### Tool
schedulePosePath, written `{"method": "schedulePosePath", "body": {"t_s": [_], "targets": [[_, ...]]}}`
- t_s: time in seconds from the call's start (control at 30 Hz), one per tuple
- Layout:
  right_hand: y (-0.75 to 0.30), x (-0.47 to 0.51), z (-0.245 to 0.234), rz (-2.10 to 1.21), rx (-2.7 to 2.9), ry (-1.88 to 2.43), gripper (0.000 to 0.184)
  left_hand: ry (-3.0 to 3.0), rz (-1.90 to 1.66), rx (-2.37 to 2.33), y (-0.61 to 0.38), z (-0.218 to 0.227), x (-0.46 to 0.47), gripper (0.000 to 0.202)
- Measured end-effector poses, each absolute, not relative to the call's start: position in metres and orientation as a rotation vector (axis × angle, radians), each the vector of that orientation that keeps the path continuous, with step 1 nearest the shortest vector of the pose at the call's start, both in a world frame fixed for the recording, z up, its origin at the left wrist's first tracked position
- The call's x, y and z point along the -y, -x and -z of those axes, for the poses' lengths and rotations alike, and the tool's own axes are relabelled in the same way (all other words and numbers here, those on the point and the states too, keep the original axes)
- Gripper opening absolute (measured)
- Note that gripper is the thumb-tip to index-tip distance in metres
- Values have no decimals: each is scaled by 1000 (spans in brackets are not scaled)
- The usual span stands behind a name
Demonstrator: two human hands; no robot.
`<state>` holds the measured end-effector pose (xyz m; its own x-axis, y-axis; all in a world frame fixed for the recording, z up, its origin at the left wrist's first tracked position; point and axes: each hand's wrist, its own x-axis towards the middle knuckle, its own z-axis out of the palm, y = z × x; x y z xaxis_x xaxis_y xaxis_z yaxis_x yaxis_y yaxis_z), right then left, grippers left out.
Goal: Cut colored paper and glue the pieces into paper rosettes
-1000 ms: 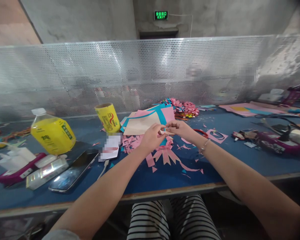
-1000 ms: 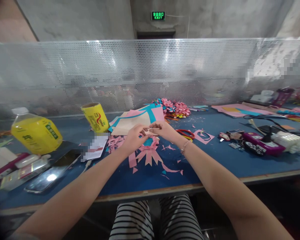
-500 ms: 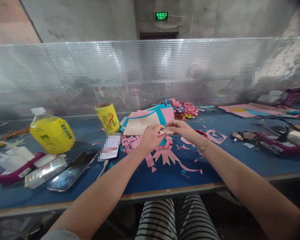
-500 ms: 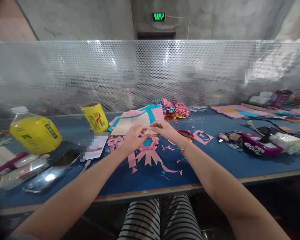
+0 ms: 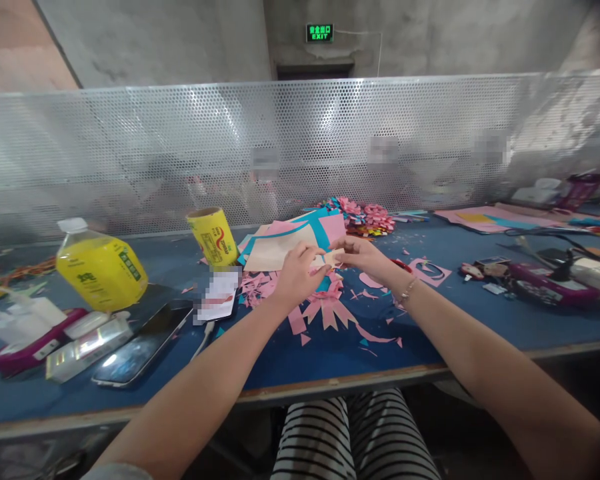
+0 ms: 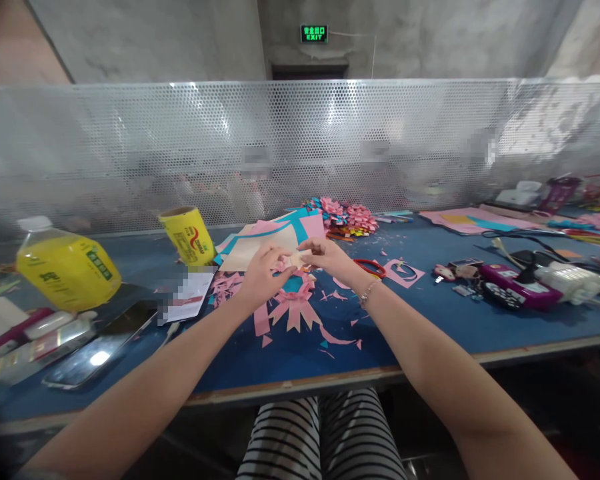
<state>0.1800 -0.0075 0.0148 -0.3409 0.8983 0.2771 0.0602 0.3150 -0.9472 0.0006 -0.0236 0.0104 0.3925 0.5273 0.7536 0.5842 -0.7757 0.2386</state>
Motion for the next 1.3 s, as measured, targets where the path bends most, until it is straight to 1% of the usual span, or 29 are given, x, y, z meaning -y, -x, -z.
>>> {"method": "schedulePosePath", "body": {"t_s": [0.47,0.8,1.03,1.3], "targets": [[-179,7,-14,-1197,1657,858,26,2590,1366,910,-1,-13,27,18],[-177,11,-15,-1408,1570,783,26,2636,1388,898,-3,-13,28,19],[-178,14,-17,-1542,1518,736,31,2639,1408,943,-4,-12,28,22],[-177,15,-18,-1572,1555,794,29,2660,1413,874,-4,-10,27,17]]}}
